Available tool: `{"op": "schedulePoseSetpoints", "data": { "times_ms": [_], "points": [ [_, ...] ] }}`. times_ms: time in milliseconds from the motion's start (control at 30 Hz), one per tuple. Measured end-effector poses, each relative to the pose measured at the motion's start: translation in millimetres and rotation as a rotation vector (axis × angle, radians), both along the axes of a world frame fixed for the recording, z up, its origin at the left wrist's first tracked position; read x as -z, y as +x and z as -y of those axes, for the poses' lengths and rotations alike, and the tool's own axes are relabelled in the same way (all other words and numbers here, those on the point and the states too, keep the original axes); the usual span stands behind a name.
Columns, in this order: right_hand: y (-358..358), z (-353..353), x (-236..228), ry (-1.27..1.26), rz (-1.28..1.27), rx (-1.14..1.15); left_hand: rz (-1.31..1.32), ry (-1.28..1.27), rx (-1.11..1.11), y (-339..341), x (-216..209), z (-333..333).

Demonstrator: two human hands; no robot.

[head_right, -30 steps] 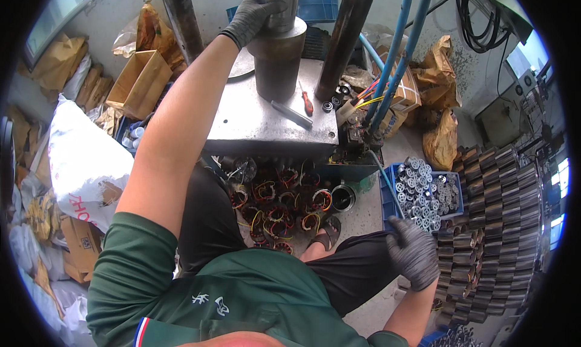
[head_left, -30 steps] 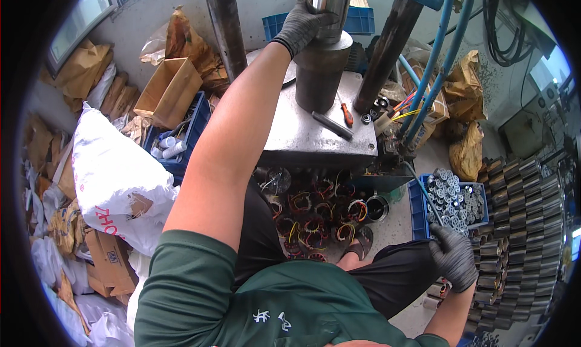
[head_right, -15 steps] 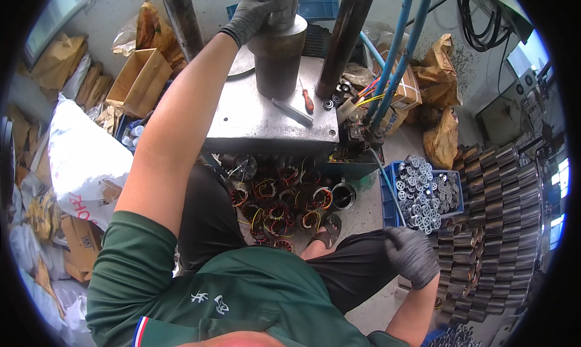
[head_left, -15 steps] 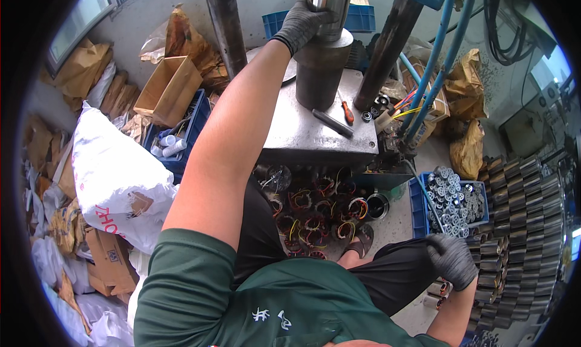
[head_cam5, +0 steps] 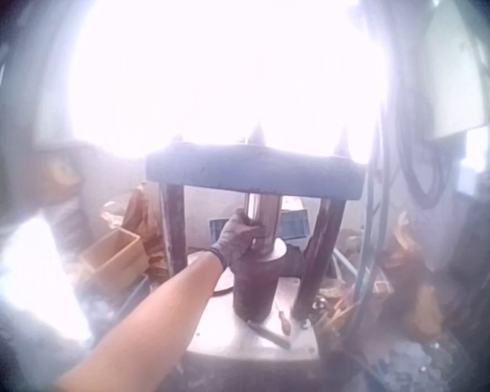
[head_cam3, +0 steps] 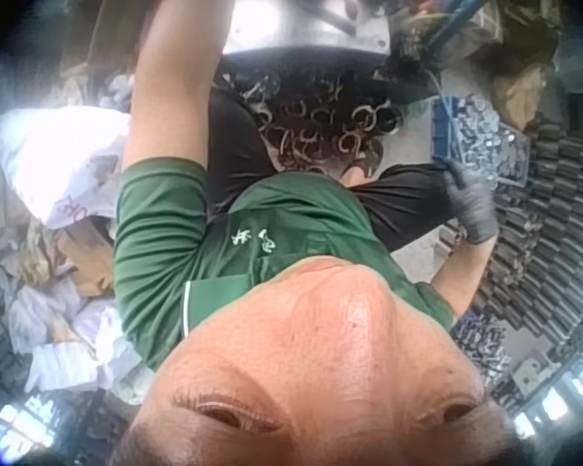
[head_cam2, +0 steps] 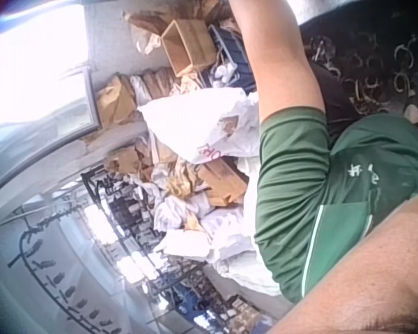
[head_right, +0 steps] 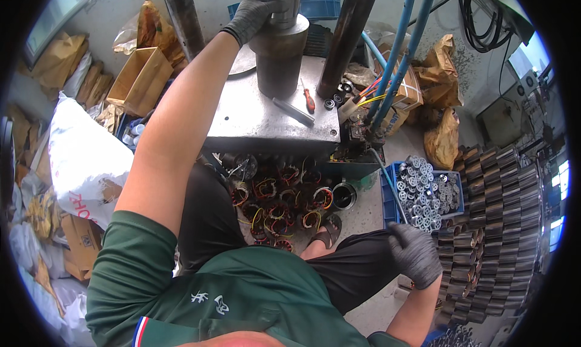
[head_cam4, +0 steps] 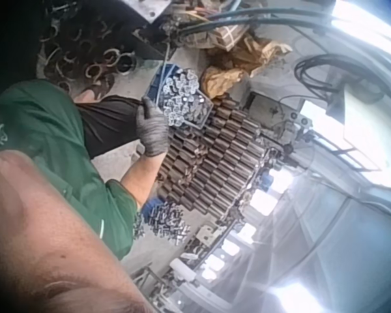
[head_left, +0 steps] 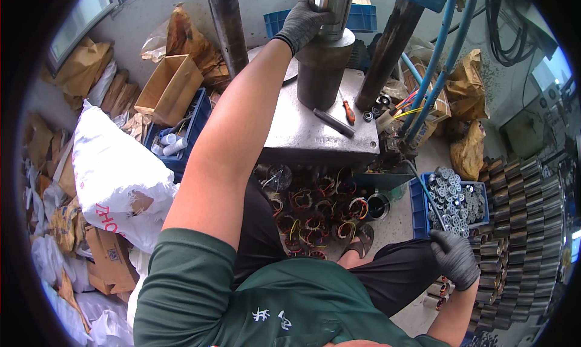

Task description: Using a hydraulic press to assemble motor components into metal housings.

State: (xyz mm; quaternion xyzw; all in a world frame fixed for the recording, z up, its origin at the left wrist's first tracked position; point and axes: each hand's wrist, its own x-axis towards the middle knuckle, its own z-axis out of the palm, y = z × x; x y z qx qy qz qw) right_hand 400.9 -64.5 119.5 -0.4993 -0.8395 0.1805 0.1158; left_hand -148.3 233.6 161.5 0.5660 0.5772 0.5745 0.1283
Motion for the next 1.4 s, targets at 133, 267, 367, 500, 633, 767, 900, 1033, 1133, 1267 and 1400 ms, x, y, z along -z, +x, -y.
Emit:
{"op": "schedulePoseSetpoints", "data": {
  "times_ms": [133, 267, 367, 500, 633, 767, 900, 1033, 1133, 1267, 1400],
  "points": [
    [1.1, -1.4, -0.7, -0.058, 0.063, -0.014, 0.001, -0.031, -0.016, -0.4, -0.8, -1.0],
    [2.4, -0.6, -0.2, -0.063, 0.105, -0.024, -0.009, -0.024, 0.028, -1.5, -1.5, -0.1],
    [3.4, -0.1, -0.3, -0.063, 0.070, -0.011, -0.037, 0.013, 0.039, -1.6, -0.4, 0.8],
    [3.0, -1.3, -1.2, -0.081, -0.010, 0.022, -0.013, -0.026, -0.015, -1.1, 1.1, 0.9],
    [3.2, -2.0, -3.7, -0.120, 0.075, -0.003, -0.024, -0.047, -0.012, -2.0, 0.2, -1.9],
    [3.0, -2.3, -3.2, -0.067, -0.006, 0.038, -0.025, -0.036, -0.007, -2.7, 1.1, -3.0],
    [3.2, -3.6, -3.3, -0.085, 0.148, -0.067, -0.022, -0.032, -0.016, -3.0, 2.0, -2.8],
    [3.4, -3.5, -4.0, -0.115, -0.018, 0.101, -0.021, -0.007, 0.018, -2.5, 0.4, -2.5],
    [4.0, -4.6, -4.2, -0.078, 0.076, 0.006, -0.028, -0.058, -0.029, -1.3, 0.1, -1.3],
    [4.5, -6.0, -2.6, -0.070, 0.050, -0.034, -0.003, -0.019, -0.011, 0.3, -0.1, 2.2],
    [5.1, -4.9, -1.4, -0.149, -0.056, 0.145, -0.026, -0.020, 0.008, 0.6, -2.3, 6.4]
  ]
}}
